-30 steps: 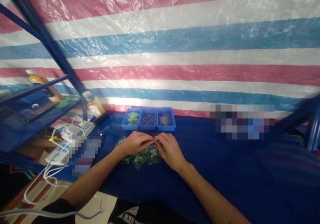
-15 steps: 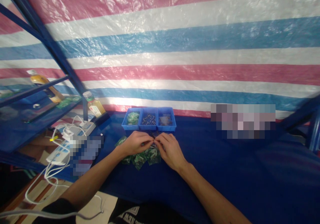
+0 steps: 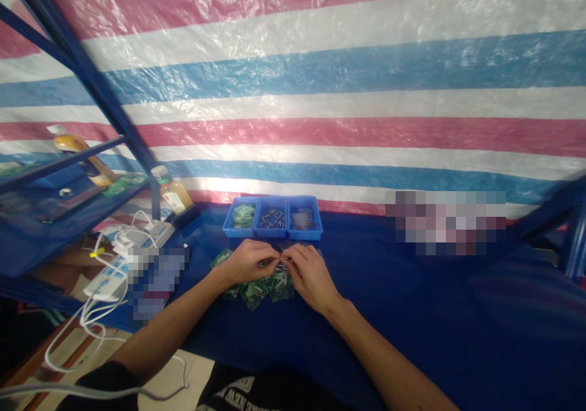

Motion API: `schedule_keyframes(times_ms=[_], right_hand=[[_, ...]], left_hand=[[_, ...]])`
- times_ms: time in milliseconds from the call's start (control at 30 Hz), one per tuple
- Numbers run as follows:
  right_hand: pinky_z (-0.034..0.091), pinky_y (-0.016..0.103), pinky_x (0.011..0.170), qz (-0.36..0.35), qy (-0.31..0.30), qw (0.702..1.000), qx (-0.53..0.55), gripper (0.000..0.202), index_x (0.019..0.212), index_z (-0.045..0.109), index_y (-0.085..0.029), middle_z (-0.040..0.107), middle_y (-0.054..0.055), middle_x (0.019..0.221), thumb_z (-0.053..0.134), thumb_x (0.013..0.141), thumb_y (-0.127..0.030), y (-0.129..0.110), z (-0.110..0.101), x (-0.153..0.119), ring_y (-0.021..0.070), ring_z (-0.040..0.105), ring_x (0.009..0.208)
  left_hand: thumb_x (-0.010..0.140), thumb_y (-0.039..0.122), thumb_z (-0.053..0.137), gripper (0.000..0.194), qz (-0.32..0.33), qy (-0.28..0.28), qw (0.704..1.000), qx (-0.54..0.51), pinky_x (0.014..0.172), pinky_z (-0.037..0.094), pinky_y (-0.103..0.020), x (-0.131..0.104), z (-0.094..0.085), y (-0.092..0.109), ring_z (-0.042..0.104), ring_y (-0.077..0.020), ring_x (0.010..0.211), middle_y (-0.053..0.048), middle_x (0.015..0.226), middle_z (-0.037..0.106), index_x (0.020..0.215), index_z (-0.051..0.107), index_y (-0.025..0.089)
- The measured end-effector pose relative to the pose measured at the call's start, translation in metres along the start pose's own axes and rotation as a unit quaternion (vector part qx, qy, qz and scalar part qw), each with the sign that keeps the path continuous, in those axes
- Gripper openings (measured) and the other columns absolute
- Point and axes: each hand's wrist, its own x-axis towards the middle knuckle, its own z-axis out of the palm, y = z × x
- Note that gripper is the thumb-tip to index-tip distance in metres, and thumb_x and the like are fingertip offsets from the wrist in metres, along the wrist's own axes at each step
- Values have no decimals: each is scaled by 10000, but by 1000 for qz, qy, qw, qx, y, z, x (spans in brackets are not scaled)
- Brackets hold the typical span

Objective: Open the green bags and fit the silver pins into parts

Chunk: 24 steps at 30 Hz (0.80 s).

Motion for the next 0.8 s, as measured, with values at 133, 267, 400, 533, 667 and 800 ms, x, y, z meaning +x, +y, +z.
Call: schedule_keyframes(times_ms=[133,267,400,533,667,800], right_hand=[[441,378,791,2,-2,1000,1,137,1014,625,-244,682,48,945,494,1050,-227,-1,-1,0,225,595,838],[433,380,803,5,-5,1000,5,146,993,617,-242,677,44,940,486,1056,-235,-2,-2,1,224,595,840],[427,379,808,3,-6,1000,7,168,955,613,-233,673,43,931,481,1060,-236,-2,-2,1,221,597,847],[430,382,808,1,-4,1000,16,110,1034,603,-236,667,42,934,494,1053,-237,-1,-1,0,221,592,838],[439,379,796,-2,2,1000,15,91,1045,583,-239,660,55,984,499,1036,-203,0,1,-1,230,587,854],[447,375,789,-2,8,1000,8,111,1004,587,-247,660,56,984,497,1029,-186,3,4,-1,232,596,859]], left_hand=[[948,192,558,154,10,4,1000,3,612,439,-210,1,-1,0,577,-96,609,-13,711,655,848,672,164],[954,203,553,166,7,2,1000,6,617,445,-214,1,-1,1,584,-98,614,-20,718,666,858,682,164],[962,220,548,180,7,-7,1000,9,618,445,-210,0,-1,1,587,-98,620,-23,722,670,856,682,162],[961,211,539,192,7,-7,1000,7,615,438,-212,0,-1,2,585,-96,618,-21,717,667,837,678,163],[960,213,546,182,4,-7,1000,6,611,434,-216,0,-2,1,585,-93,613,-19,725,672,848,681,163],[964,219,543,188,2,-11,1000,15,622,445,-220,0,-1,1,586,-97,614,-20,724,671,856,688,166]])
